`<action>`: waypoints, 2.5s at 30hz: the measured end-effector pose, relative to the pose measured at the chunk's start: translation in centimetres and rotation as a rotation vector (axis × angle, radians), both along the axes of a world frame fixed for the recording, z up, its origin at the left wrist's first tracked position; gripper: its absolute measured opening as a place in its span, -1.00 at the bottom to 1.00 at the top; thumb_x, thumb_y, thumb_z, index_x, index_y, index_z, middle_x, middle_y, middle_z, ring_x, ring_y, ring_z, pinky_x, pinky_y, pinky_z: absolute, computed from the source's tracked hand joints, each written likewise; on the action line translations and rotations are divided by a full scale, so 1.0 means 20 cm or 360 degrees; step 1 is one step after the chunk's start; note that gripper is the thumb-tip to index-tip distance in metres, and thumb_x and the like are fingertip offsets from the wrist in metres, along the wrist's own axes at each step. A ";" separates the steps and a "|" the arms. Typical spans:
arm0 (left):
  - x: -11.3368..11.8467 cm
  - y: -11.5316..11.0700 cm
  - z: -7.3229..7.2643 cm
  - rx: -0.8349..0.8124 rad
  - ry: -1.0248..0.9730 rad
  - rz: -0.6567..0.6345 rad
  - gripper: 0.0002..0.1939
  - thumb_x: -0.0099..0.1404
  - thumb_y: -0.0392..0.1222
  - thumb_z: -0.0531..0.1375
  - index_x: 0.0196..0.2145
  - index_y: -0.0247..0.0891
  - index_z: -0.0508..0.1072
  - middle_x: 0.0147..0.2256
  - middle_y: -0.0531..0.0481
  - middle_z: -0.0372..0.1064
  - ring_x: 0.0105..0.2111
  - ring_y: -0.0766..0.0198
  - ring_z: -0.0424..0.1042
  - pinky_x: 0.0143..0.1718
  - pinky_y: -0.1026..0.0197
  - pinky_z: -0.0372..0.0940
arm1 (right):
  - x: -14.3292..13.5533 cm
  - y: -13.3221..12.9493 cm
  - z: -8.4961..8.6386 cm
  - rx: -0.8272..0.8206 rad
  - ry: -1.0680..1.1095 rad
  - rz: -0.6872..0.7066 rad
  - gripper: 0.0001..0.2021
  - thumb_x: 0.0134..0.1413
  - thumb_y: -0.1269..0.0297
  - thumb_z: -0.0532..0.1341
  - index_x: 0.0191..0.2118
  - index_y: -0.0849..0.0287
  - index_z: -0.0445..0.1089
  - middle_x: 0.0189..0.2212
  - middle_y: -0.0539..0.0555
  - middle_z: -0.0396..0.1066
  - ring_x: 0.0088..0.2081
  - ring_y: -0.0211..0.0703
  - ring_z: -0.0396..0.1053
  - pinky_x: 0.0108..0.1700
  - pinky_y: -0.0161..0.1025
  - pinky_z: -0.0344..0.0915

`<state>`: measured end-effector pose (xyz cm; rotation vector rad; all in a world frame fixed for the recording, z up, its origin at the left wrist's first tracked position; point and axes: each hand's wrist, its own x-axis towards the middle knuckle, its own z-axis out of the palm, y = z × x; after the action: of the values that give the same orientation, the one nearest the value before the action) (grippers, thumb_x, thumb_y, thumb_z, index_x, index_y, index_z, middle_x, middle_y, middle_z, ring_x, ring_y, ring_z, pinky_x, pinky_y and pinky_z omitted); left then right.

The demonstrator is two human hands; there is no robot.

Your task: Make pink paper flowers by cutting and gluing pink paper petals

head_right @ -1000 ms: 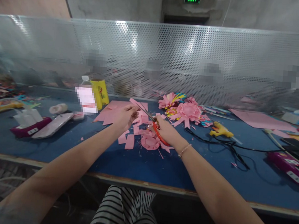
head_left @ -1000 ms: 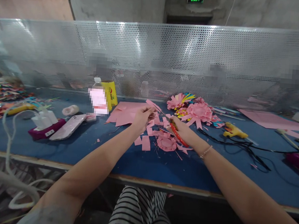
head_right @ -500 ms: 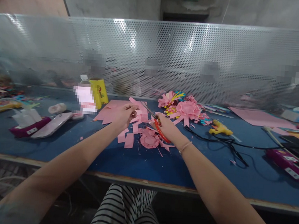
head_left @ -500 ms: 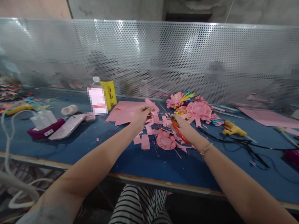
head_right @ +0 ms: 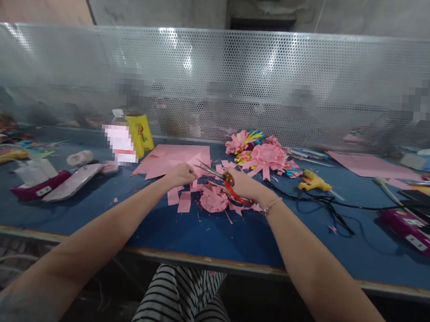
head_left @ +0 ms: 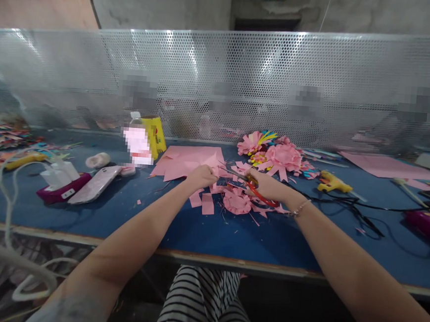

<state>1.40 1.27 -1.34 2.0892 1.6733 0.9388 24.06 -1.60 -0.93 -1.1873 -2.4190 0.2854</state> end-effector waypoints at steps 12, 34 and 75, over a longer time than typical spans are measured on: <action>0.05 -0.02 0.01 0.0193 -0.0142 -0.0305 -0.76 -0.18 -0.19 0.24 -0.46 -0.28 0.42 -0.38 -0.05 0.35 -0.37 0.25 0.30 -0.31 0.26 0.19 | -0.06 0.08 -0.04 0.0107 0.0586 -0.0278 -0.78 -0.22 0.39 0.10 -0.31 0.18 0.17 -0.45 0.05 0.31 -0.42 -0.19 0.30 -0.38 -0.26 0.21; 0.08 -0.08 0.10 0.0082 -0.1327 -0.0262 -0.78 0.00 -0.09 0.16 -0.58 -0.32 0.29 -0.72 0.14 0.16 -0.73 0.50 0.13 -0.70 0.40 0.04 | -0.16 -0.02 -0.01 0.0070 0.0901 -0.0261 -0.66 -0.22 0.12 0.18 -0.32 0.16 0.10 -0.51 -0.07 0.15 -0.49 -0.31 0.15 -0.41 -0.29 0.16; 0.08 -0.06 0.07 0.0061 -0.1476 -0.0386 -0.74 0.01 -0.03 0.16 -0.57 -0.31 0.31 -0.75 0.15 0.12 -0.75 0.52 0.09 -0.71 0.40 -0.05 | -0.16 -0.06 0.04 0.0177 0.0387 -0.0293 -0.74 -0.18 0.09 0.15 -0.37 0.16 0.27 -0.57 -0.03 0.27 -0.55 -0.29 0.15 -0.50 -0.34 0.05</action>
<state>3.00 0.16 0.07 1.4305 0.8984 1.5240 20.85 -2.86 -0.22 -1.2384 -2.0749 0.2211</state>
